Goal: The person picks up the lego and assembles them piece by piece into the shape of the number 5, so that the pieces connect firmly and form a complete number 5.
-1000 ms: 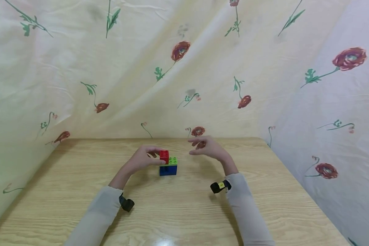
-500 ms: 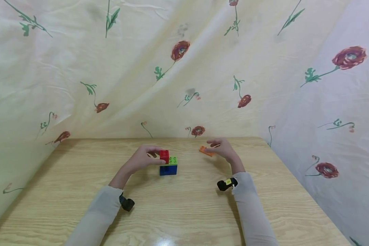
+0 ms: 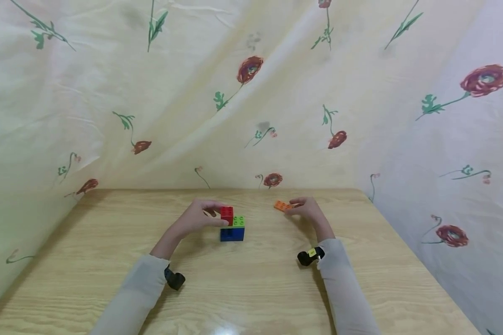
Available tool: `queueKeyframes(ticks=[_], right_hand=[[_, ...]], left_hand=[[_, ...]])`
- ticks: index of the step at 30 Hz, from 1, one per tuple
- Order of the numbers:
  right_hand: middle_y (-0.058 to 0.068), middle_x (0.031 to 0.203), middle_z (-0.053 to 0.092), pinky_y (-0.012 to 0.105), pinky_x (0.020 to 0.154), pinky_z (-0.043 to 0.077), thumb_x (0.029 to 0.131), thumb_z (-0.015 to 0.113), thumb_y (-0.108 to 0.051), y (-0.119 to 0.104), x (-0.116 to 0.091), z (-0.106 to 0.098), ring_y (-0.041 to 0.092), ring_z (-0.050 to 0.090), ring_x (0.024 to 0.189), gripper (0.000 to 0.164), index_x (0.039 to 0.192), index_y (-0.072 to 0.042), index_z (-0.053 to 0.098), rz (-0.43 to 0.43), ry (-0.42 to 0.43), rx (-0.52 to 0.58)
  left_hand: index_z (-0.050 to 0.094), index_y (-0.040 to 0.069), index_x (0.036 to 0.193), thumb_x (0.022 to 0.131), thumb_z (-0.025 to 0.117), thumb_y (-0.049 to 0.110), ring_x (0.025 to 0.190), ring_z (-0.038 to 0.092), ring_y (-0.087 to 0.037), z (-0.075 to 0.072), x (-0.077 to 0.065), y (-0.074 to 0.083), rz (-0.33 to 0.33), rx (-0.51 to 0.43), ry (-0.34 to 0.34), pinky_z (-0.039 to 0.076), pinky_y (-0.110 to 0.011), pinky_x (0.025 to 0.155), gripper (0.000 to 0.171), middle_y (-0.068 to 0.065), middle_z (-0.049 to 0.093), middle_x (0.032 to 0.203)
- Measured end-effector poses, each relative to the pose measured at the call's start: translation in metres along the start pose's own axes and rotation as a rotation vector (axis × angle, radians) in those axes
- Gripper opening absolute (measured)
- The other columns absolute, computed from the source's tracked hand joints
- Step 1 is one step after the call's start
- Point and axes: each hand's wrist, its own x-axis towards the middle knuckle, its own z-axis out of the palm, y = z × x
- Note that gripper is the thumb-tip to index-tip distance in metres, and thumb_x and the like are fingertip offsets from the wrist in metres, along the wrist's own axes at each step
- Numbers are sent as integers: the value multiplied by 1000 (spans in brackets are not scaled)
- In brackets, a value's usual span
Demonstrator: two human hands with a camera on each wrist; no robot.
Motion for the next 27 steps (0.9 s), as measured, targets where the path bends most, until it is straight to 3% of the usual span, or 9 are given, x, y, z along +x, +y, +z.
queueKeyframes(ticks=[5, 16, 27], right_hand=[[28, 142, 55, 56, 116, 35, 90, 77, -17, 0, 0, 1, 42, 50, 134, 56, 140, 1, 58, 12, -1, -32], [25, 128, 63, 48, 101, 45, 84, 78, -6, -4, 0, 6, 36, 58, 116, 47, 129, 3, 66, 15, 4, -107], [23, 123, 65, 44, 96, 47, 84, 81, -10, -6, 0, 9, 32, 59, 110, 46, 126, 2, 68, 19, 6, -109]], left_hand=[[76, 16, 121, 82, 86, 26, 100, 58, -22, 2, 1, 2, -10, -1, 12, 48, -34, 83, 41, -2, 74, 111], [75, 13, 122, 82, 86, 28, 102, 58, -22, 3, 0, 0, -31, 7, 32, 48, -31, 80, 44, -4, 73, 115], [75, 14, 122, 82, 87, 29, 101, 58, -22, 2, 1, 0, -38, -3, 30, 48, -32, 80, 45, -4, 74, 113]])
